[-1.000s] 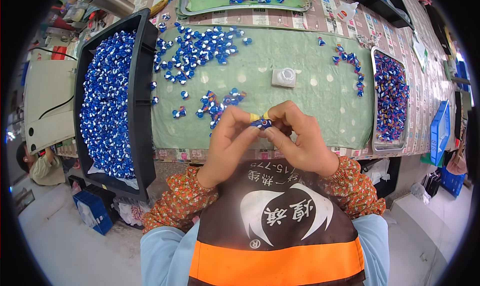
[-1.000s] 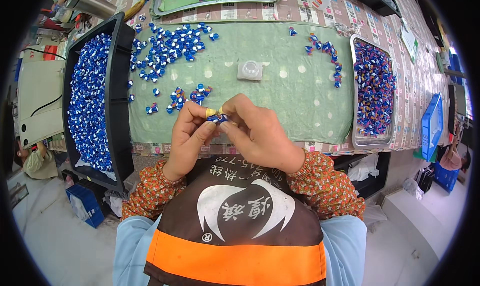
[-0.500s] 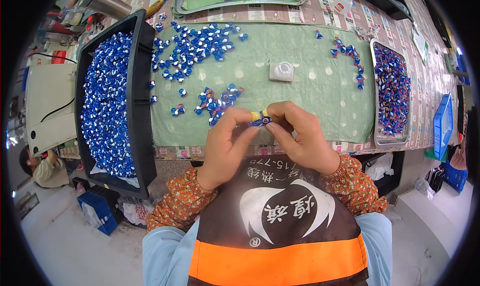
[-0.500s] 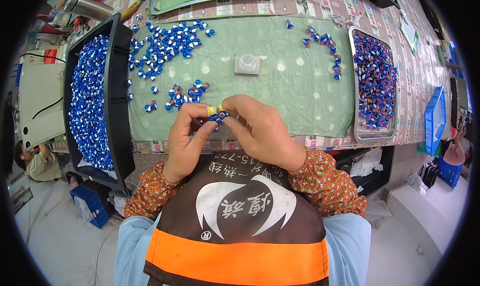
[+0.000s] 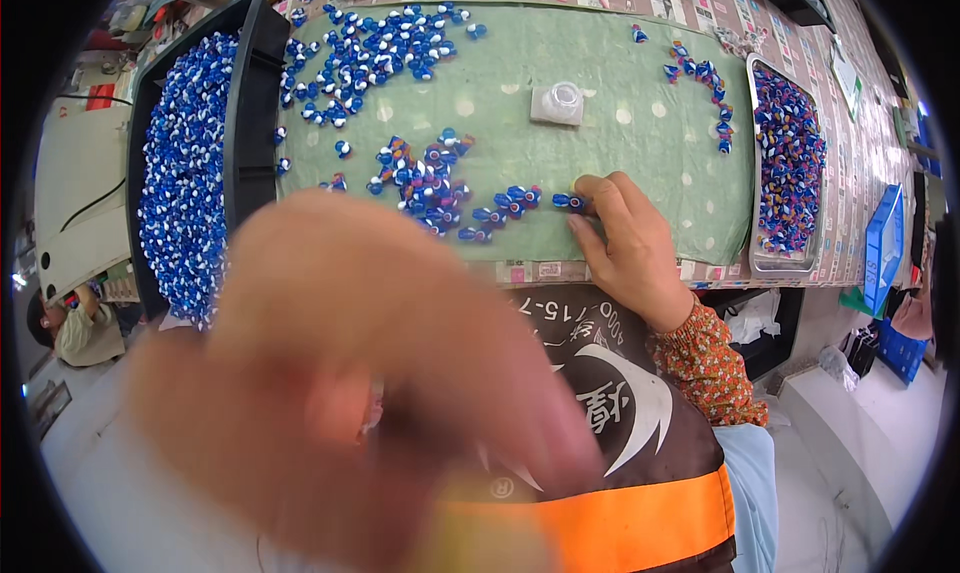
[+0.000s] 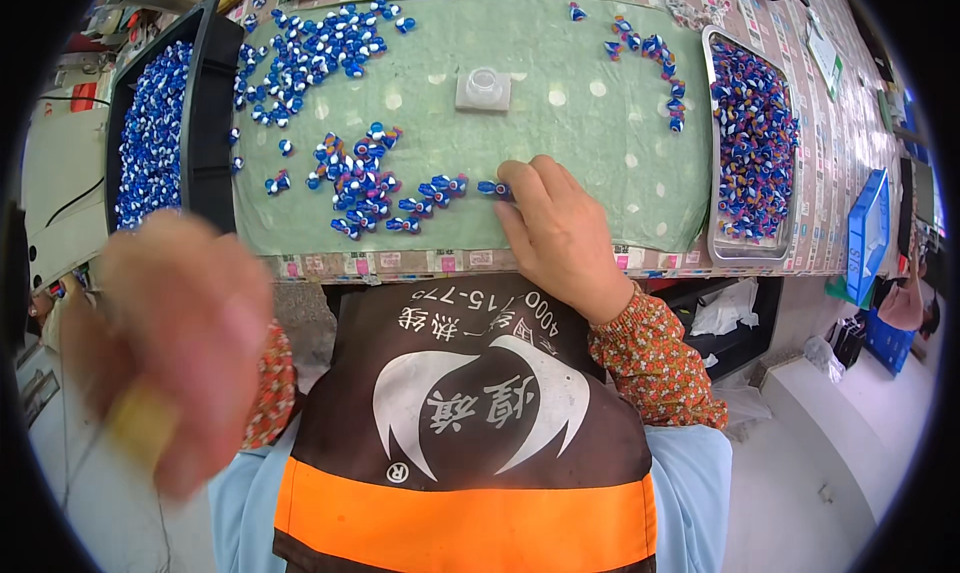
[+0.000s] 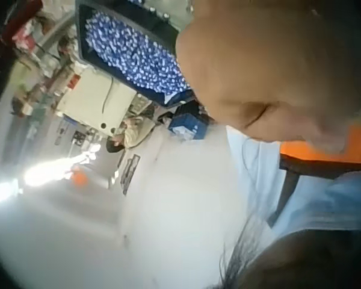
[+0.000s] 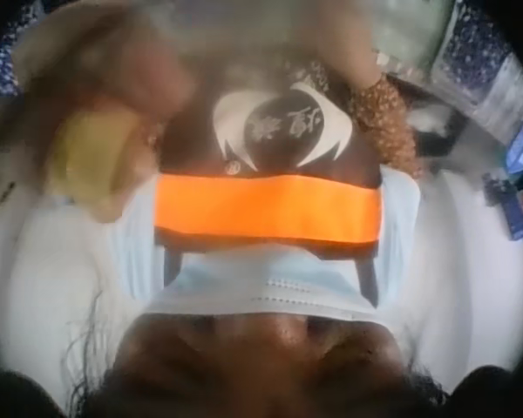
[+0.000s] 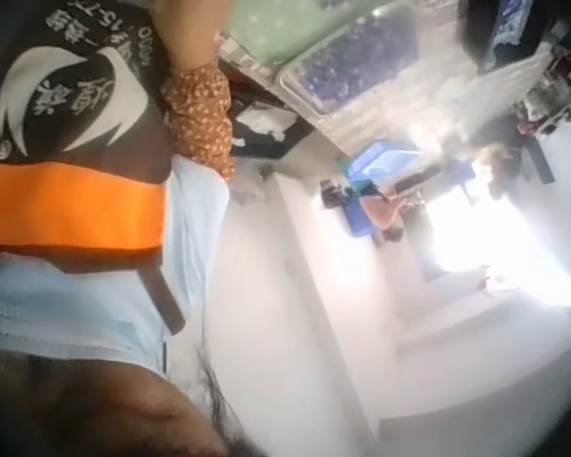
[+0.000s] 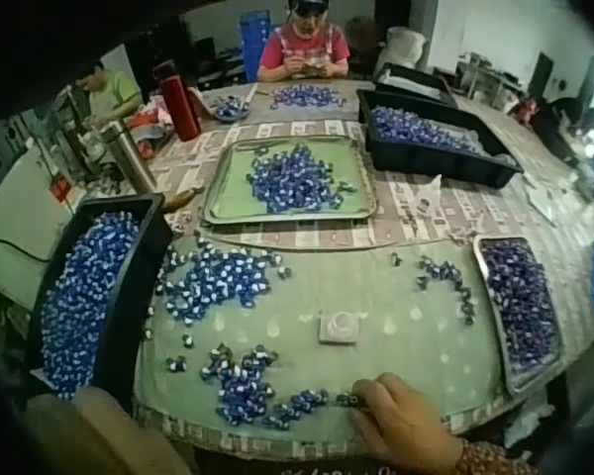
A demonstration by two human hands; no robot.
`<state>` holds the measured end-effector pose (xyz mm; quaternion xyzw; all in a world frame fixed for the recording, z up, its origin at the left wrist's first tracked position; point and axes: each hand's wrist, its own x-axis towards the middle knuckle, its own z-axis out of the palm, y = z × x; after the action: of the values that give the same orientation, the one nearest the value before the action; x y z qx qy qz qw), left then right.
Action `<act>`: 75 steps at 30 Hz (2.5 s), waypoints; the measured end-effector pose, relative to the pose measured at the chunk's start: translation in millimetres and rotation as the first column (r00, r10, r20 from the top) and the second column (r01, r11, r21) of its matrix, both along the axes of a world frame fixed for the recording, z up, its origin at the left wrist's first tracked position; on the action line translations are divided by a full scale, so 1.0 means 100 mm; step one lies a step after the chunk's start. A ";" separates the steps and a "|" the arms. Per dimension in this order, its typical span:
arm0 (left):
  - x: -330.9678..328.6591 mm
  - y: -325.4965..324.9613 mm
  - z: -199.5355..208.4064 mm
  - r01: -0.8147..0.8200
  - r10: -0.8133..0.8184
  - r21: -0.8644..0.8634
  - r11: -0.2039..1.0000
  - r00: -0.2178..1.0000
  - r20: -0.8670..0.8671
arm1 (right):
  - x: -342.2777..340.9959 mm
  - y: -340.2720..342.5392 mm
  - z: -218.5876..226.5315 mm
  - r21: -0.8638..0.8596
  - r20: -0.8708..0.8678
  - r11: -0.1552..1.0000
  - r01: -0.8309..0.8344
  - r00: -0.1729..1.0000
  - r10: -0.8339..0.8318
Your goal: The person assembles small plastic components by joining pieces together by hand and placing the assembled items onto the work mat.
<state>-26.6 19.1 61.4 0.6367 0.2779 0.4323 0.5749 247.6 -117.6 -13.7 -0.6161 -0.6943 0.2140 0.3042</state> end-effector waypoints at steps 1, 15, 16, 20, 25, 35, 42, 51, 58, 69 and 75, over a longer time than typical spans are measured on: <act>-0.26 0.12 -0.12 0.051 -0.050 -0.017 0.999 0.998 0.033 | 0.05 -0.05 -0.04 -0.031 0.000 0.998 0.060 0.998 -0.060; -1.10 -1.46 0.62 0.065 -0.071 0.075 0.995 0.994 0.086 | 0.27 -0.26 -0.28 0.001 -0.273 0.975 0.224 0.938 -0.215; -1.16 -1.50 0.66 0.076 -0.083 0.077 0.994 0.993 0.087 | 0.29 -0.26 -0.32 0.037 -0.265 0.970 0.240 0.938 -0.222; -1.49 -1.78 0.86 0.099 -0.109 0.098 0.990 0.989 0.096 | 0.36 -0.29 -0.42 0.090 -0.283 0.964 0.252 0.934 -0.218; -1.56 -1.94 0.93 0.089 -0.104 0.132 0.987 0.988 0.116 | 0.35 -0.28 -0.41 0.115 -0.278 0.971 0.211 0.945 -0.172; -1.59 -2.03 0.96 0.063 -0.093 0.183 0.981 0.983 0.158 | 0.34 -0.27 -0.44 0.188 -0.264 0.967 0.171 0.957 -0.118; -0.83 -1.66 0.83 0.023 -0.058 0.192 0.981 0.982 0.178 | 0.17 -0.20 -0.22 0.055 -0.130 0.995 0.084 0.989 -0.076; -0.07 -1.03 -0.14 -0.039 0.275 0.325 0.945 0.633 -0.724 | 0.06 -0.05 -0.14 0.007 0.006 0.999 0.046 0.999 -0.046; 0.06 -0.97 -0.85 0.061 0.363 0.430 0.901 0.439 -0.822 | 0.06 -0.05 -0.12 -0.052 -0.019 0.997 0.053 0.998 -0.054; 0.31 -0.58 -0.89 0.197 0.214 0.355 0.914 0.508 -0.835 | -0.02 0.08 -0.06 -0.166 -0.123 0.986 -0.016 0.992 -0.005; 0.42 -0.51 -0.83 0.222 0.207 0.364 0.905 0.518 -0.830 | -0.12 0.20 -0.03 -0.189 -0.158 0.978 -0.083 0.986 0.053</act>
<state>15.2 -32.4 -22.0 0.8760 0.4195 0.1099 0.2113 235.1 -97.5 -16.3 -0.6007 -0.6655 0.3377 0.2867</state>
